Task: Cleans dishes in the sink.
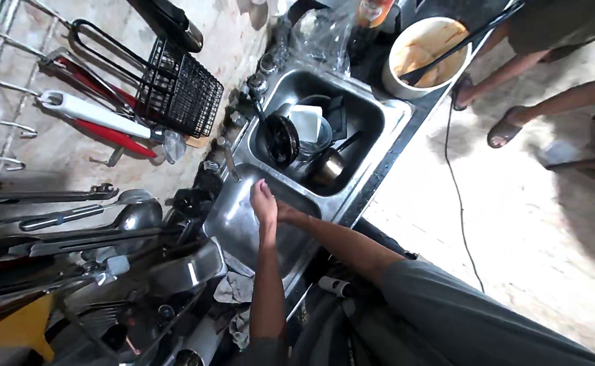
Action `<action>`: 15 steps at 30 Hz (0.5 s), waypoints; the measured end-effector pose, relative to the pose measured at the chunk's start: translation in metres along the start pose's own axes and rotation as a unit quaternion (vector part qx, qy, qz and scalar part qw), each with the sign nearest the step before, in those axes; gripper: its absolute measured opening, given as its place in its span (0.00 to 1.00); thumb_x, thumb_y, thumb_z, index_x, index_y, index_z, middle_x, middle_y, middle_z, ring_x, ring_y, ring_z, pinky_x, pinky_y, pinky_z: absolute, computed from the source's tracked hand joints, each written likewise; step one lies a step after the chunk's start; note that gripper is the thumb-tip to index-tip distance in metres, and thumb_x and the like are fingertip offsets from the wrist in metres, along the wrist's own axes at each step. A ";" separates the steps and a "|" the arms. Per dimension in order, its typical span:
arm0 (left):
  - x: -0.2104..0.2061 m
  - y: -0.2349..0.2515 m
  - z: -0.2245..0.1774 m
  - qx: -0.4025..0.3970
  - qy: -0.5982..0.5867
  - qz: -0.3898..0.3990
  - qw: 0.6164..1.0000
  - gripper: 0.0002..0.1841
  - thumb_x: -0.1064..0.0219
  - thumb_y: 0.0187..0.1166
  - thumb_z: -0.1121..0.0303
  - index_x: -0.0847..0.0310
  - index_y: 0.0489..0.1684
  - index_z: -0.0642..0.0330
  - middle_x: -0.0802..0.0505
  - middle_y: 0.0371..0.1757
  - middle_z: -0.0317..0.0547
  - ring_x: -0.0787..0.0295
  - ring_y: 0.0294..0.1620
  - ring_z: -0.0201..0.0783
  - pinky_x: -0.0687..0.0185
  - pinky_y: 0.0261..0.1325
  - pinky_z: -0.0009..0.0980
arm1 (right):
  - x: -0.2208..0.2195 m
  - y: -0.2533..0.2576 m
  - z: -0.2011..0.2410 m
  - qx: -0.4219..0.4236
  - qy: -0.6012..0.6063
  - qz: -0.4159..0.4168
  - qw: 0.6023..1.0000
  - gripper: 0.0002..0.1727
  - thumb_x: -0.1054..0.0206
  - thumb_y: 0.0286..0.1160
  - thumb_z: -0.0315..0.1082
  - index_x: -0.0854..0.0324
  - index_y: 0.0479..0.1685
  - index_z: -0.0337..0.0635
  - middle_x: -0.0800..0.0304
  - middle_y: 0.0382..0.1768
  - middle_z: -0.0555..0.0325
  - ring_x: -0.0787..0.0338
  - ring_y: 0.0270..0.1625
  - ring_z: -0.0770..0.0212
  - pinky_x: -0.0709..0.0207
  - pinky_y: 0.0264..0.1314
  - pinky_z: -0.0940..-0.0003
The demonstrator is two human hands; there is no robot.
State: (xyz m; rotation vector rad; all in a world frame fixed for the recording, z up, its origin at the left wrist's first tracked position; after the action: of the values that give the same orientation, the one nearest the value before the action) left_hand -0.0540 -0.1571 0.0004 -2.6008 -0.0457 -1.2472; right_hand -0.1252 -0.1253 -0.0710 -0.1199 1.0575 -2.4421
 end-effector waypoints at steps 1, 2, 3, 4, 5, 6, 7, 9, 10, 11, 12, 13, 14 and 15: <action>-0.014 0.014 -0.011 -0.033 0.025 0.024 0.999 0.19 0.50 0.93 0.65 0.21 0.72 0.63 0.12 0.69 0.59 0.14 0.69 0.52 0.19 0.74 0.51 | 0.005 -0.004 -0.003 0.007 -0.007 0.015 1.000 0.26 0.31 0.82 0.37 0.25 0.76 0.35 0.14 0.65 0.38 0.12 0.62 0.48 0.20 0.69 0.48; -0.024 0.030 -0.022 -0.070 0.059 0.048 0.995 0.17 0.48 0.90 0.71 0.20 0.70 0.63 0.13 0.70 0.58 0.16 0.72 0.54 0.22 0.77 0.51 | 0.009 -0.009 -0.003 0.006 -0.030 0.014 0.999 0.28 0.30 0.81 0.37 0.26 0.77 0.35 0.14 0.64 0.38 0.10 0.58 0.49 0.18 0.65 0.50; -0.032 0.049 -0.033 -0.106 0.104 0.072 0.986 0.18 0.44 0.84 0.77 0.19 0.69 0.63 0.14 0.71 0.58 0.19 0.75 0.55 0.24 0.79 0.52 | 0.014 -0.014 -0.004 0.003 -0.058 0.007 0.998 0.27 0.33 0.84 0.39 0.27 0.79 0.38 0.13 0.63 0.41 0.09 0.56 0.51 0.15 0.62 0.53; -0.040 0.069 -0.044 -0.145 0.152 0.092 0.973 0.21 0.39 0.76 0.82 0.17 0.68 0.64 0.14 0.72 0.58 0.21 0.77 0.57 0.25 0.79 0.53 | 0.020 -0.021 -0.001 -0.005 -0.079 -0.004 0.997 0.27 0.36 0.86 0.41 0.27 0.80 0.37 0.15 0.68 0.40 0.10 0.63 0.49 0.19 0.69 0.52; -0.048 0.089 -0.051 -0.185 0.202 0.109 0.955 0.23 0.35 0.70 0.85 0.16 0.66 0.66 0.14 0.72 0.59 0.23 0.78 0.59 0.27 0.79 0.55 | 0.026 -0.030 0.004 -0.017 -0.094 -0.013 0.995 0.28 0.39 0.89 0.44 0.26 0.80 0.36 0.18 0.74 0.37 0.16 0.74 0.45 0.27 0.80 0.49; -0.057 0.109 -0.055 -0.225 0.254 0.122 0.933 0.22 0.33 0.69 0.86 0.16 0.65 0.68 0.15 0.73 0.60 0.25 0.79 0.62 0.28 0.79 0.57 | 0.033 -0.040 0.009 -0.029 -0.107 -0.015 0.994 0.29 0.43 0.92 0.48 0.25 0.78 0.34 0.21 0.77 0.35 0.21 0.80 0.43 0.34 0.85 0.47; -0.065 0.127 -0.056 -0.257 0.308 0.133 0.906 0.21 0.35 0.71 0.85 0.16 0.65 0.69 0.16 0.75 0.61 0.27 0.81 0.62 0.29 0.80 0.58 | 0.038 -0.044 0.009 -0.032 -0.118 -0.016 0.992 0.32 0.47 0.93 0.53 0.24 0.76 0.32 0.21 0.77 0.34 0.23 0.81 0.41 0.35 0.86 0.45; -0.080 0.155 -0.056 -0.304 0.426 0.157 0.837 0.18 0.40 0.77 0.85 0.16 0.63 0.71 0.18 0.78 0.60 0.32 0.86 0.58 0.37 0.86 0.54 | 0.046 -0.044 -0.001 -0.017 -0.140 -0.004 0.990 0.32 0.46 0.91 0.54 0.22 0.75 0.33 0.18 0.73 0.33 0.19 0.77 0.39 0.31 0.83 0.43; -0.087 0.168 -0.055 -0.314 0.482 0.174 0.799 0.19 0.44 0.80 0.85 0.17 0.66 0.71 0.20 0.80 0.59 0.38 0.90 0.56 0.47 0.92 0.52 | 0.050 -0.042 -0.006 -0.007 -0.146 0.014 0.989 0.29 0.42 0.90 0.51 0.24 0.77 0.36 0.16 0.71 0.35 0.15 0.71 0.40 0.26 0.77 0.43; -0.094 0.178 -0.053 -0.313 0.531 0.190 0.764 0.21 0.48 0.82 0.85 0.20 0.71 0.71 0.23 0.84 0.57 0.45 0.94 0.54 0.59 0.96 0.52 | 0.053 -0.041 -0.011 0.001 -0.139 0.038 0.990 0.29 0.37 0.87 0.45 0.29 0.81 0.39 0.15 0.67 0.34 0.11 0.63 0.40 0.20 0.67 0.42; -0.099 0.185 -0.050 -0.308 0.575 0.204 0.730 0.22 0.51 0.84 0.84 0.23 0.75 0.71 0.28 0.88 0.57 0.52 0.96 0.53 0.69 0.97 0.52 | 0.057 -0.042 -0.012 0.004 -0.130 0.056 0.990 0.32 0.33 0.83 0.38 0.34 0.85 0.39 0.17 0.69 0.32 0.11 0.62 0.37 0.19 0.65 0.39; -0.103 0.190 -0.047 -0.303 0.609 0.210 0.702 0.23 0.52 0.84 0.84 0.25 0.77 0.71 0.31 0.90 0.56 0.56 0.97 0.52 0.75 0.97 0.54 | 0.062 -0.044 -0.012 0.011 -0.131 0.059 0.990 0.34 0.32 0.80 0.34 0.36 0.87 0.39 0.19 0.72 0.32 0.12 0.65 0.36 0.20 0.68 0.38; -0.105 0.193 -0.044 -0.295 0.632 0.216 0.683 0.24 0.52 0.84 0.84 0.27 0.79 0.71 0.33 0.91 0.56 0.58 0.97 0.52 0.78 0.97 0.55 | 0.070 -0.049 -0.006 0.014 -0.135 0.055 0.989 0.32 0.33 0.82 0.33 0.34 0.86 0.39 0.20 0.73 0.32 0.14 0.68 0.36 0.23 0.72 0.38; -0.105 0.194 -0.043 -0.281 0.644 0.222 0.676 0.24 0.52 0.85 0.83 0.28 0.80 0.70 0.33 0.91 0.56 0.56 0.97 0.52 0.77 0.97 0.55 | 0.078 -0.055 0.000 0.012 -0.137 0.043 0.990 0.28 0.36 0.85 0.36 0.30 0.83 0.39 0.20 0.75 0.34 0.17 0.75 0.38 0.29 0.79 0.40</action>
State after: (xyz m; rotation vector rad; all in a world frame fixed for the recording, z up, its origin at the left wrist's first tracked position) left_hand -0.1263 -0.3465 -0.0972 -1.2000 1.2760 -2.7492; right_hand -0.2153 -0.1286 -0.0407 -0.3829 0.8920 -2.2792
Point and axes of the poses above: each hand's wrist, its own y-axis towards the middle knuckle, its own x-axis out of the back of the hand, z = x × y, the point moved 2 cm from there along y, towards the middle knuckle
